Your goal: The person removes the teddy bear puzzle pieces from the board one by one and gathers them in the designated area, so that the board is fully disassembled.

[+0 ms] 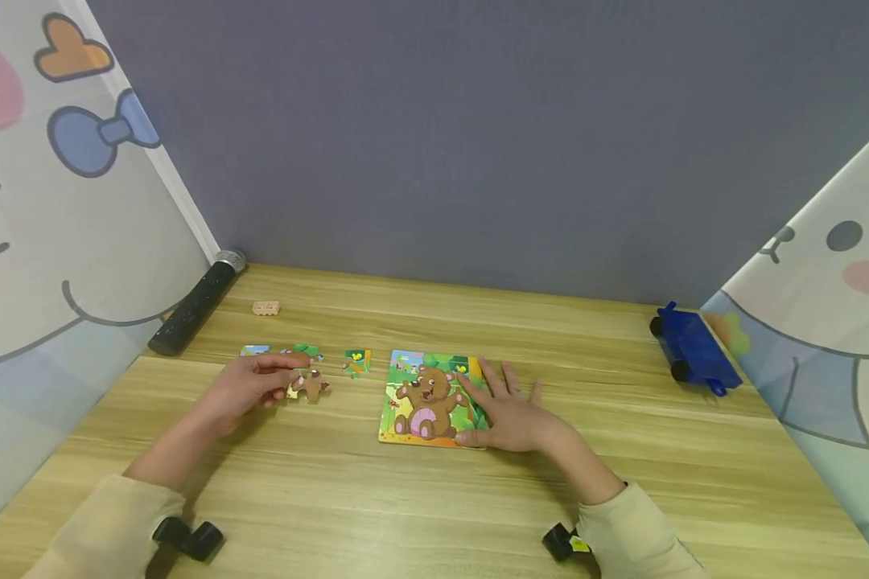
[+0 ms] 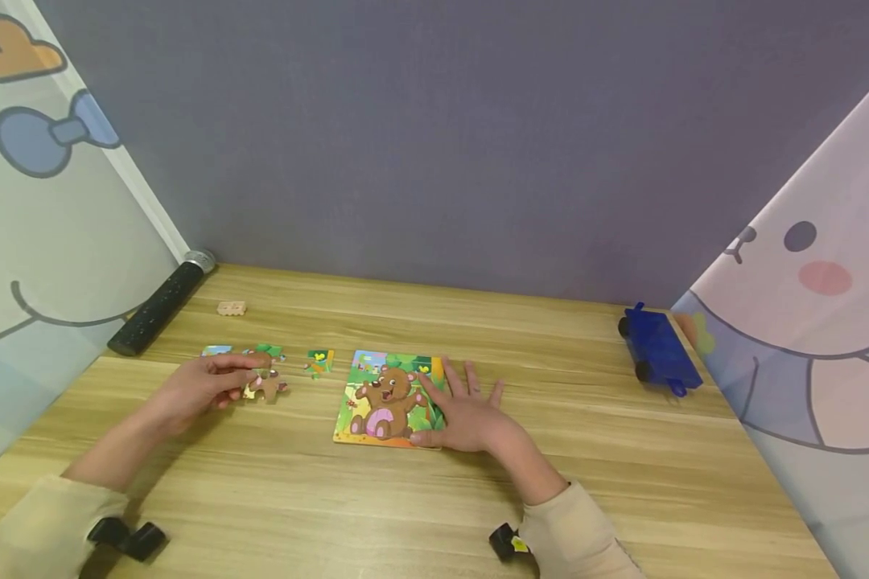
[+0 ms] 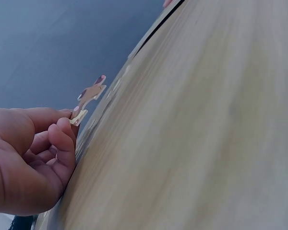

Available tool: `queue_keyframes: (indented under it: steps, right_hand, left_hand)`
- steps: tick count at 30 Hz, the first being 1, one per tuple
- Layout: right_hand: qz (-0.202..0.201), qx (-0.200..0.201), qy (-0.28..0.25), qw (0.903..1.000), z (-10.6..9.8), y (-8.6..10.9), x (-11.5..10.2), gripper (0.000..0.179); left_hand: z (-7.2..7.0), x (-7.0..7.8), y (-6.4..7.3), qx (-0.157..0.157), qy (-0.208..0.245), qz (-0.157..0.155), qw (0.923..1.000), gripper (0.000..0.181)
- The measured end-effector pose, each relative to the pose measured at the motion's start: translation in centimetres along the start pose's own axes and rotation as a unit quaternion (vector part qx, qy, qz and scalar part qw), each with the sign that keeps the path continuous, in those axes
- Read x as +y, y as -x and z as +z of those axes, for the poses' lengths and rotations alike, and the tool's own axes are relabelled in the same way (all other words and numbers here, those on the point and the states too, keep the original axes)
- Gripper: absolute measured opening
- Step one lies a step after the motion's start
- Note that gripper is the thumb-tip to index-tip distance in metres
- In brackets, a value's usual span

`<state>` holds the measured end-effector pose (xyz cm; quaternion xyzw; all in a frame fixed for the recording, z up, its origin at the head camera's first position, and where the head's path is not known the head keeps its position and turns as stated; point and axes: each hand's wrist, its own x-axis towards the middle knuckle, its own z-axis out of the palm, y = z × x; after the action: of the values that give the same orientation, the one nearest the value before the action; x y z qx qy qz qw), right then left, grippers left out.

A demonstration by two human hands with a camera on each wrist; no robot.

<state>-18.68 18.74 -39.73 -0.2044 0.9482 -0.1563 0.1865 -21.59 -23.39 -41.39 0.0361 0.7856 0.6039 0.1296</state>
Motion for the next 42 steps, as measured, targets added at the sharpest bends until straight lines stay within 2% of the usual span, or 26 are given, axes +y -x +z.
queue_keyframes:
  steps: [13,24,26,32,38,42]
  right_hand:
    - [-0.003,0.007,0.003,1.0000,0.0,0.1,0.0,0.094]
    - [-0.005,0.009,0.005,0.9999,-0.1,0.1,-0.1,0.094]
    - [-0.006,0.010,0.004,0.9999,-0.1,0.2,-0.2,0.094]
    - [-0.007,0.009,0.006,0.9999,-0.1,0.1,-0.1,0.094]
    - [-0.006,0.006,0.004,1.0000,0.0,0.0,0.0,0.094]
    - [-0.006,0.005,-0.001,1.0000,-0.1,0.0,0.1,0.094]
  left_hand:
    - [-3.4,-1.0,1.5,0.034,-0.031,-0.009,0.9989,0.039]
    - [-5.6,-1.7,2.1,0.055,-0.048,-0.014,0.9972,0.039]
    - [-5.9,-1.9,2.2,0.060,-0.051,-0.013,0.9968,0.035]
    - [-6.7,-2.1,2.4,0.074,-0.049,-0.023,0.9959,0.018]
    - [-6.9,-2.2,2.5,0.076,-0.048,-0.023,0.9957,0.021]
    - [-6.7,-2.1,2.5,0.087,-0.071,-0.024,0.9934,0.034]
